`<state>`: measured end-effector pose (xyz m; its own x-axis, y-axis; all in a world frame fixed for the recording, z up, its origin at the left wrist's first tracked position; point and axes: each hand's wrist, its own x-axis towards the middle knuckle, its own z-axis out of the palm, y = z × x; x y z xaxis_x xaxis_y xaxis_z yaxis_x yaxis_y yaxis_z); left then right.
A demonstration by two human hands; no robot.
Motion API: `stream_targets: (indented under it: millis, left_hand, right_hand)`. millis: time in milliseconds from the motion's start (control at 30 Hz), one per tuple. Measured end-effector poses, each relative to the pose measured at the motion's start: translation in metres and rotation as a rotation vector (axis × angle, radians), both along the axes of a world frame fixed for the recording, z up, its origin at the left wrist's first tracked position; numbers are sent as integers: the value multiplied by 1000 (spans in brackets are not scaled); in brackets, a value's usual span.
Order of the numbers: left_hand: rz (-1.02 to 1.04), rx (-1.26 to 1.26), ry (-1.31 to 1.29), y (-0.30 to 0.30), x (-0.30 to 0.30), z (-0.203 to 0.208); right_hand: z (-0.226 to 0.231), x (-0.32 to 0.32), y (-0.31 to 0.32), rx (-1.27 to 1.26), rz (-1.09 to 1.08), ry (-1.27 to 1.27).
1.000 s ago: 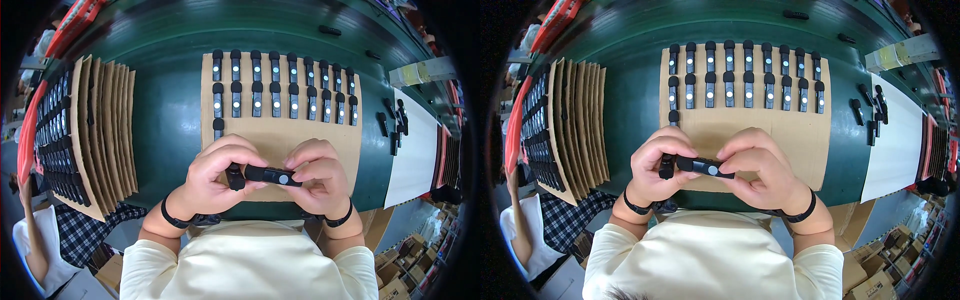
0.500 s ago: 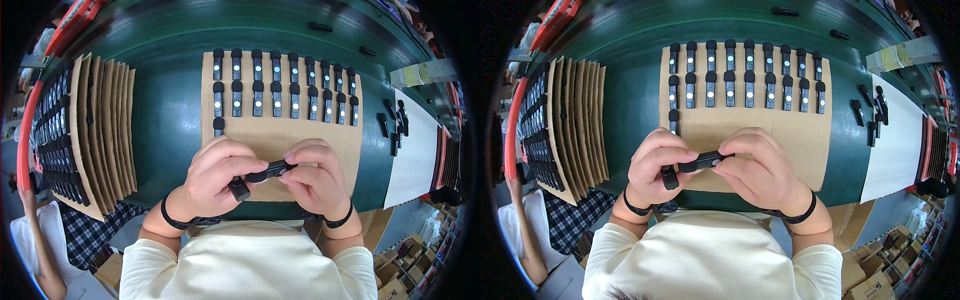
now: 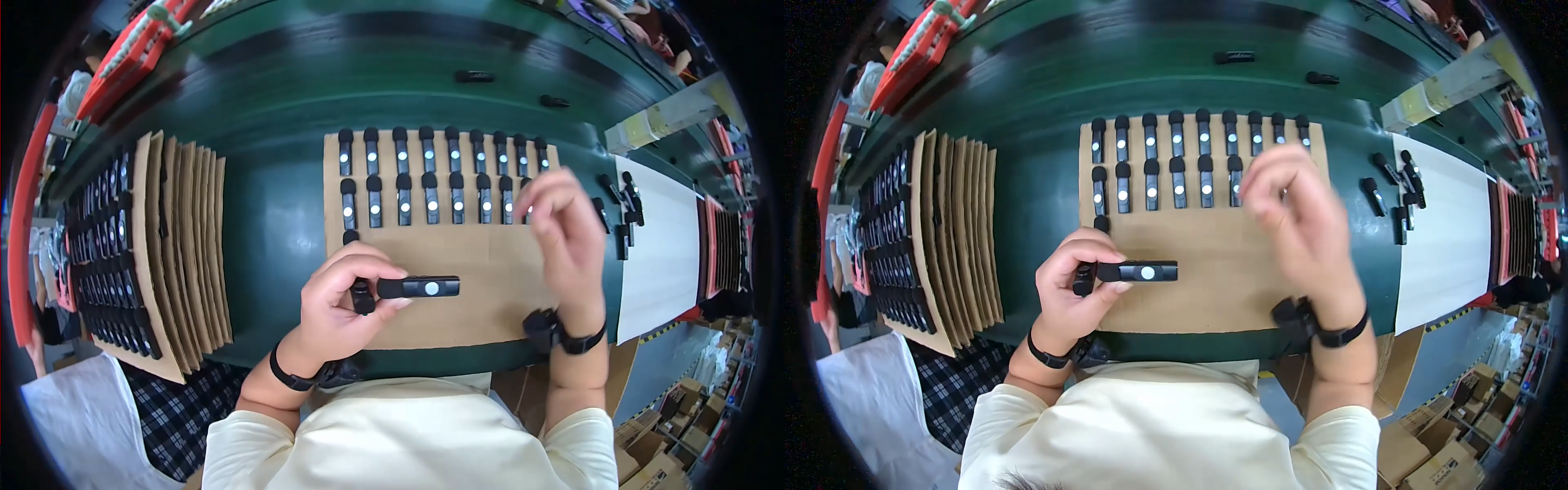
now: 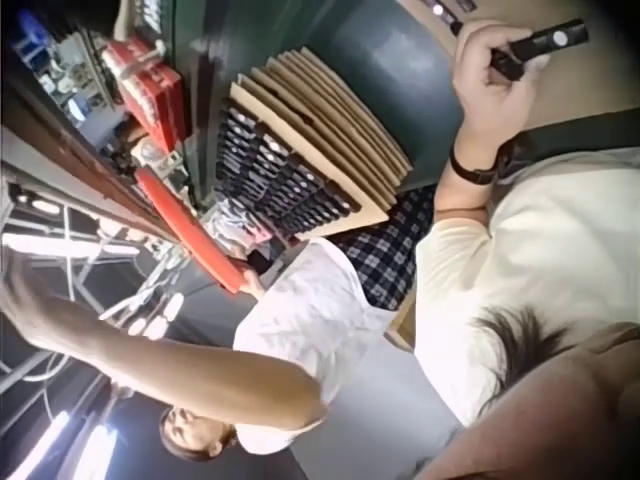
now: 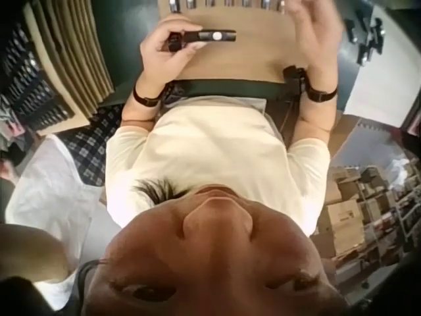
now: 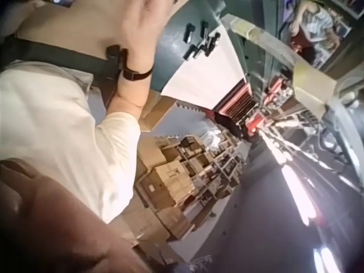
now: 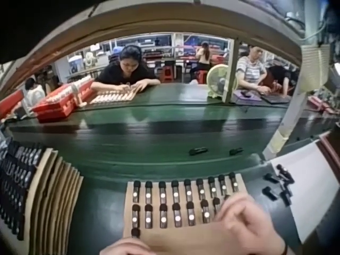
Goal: The person picks up a microphone and a receiver, aligns them, and presses them together by hand. They place the joined units onto a cardboard sheet and repeat the process, occasionally moving items on the conveyor belt.
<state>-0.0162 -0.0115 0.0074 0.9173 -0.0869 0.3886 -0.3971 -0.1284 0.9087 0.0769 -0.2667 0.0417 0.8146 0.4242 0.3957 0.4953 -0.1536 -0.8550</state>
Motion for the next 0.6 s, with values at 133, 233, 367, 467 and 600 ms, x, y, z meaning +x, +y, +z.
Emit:
stream_targets:
  millis: [133, 233, 367, 467, 600]
  left_hand:
    - [-26, -162, 122, 0, -4, -1]
    - [-66, -295, 191, -6, -1, 2]
    - [-93, -441, 282, -7, 2, 1]
    - [-131, -476, 343, -6, 4, 0]
    - [-163, -569, 375, -7, 0, 5]
  right_hand:
    - [11, 75, -39, -94, -224, 86]
    - [9, 127, -82, -268, -590, -386]
    - [8, 126, -85, -562, -763, -569]
    - [15, 95, -71, -560, -461, -498]
    - [34, 12, -9, -264, -1, -289]
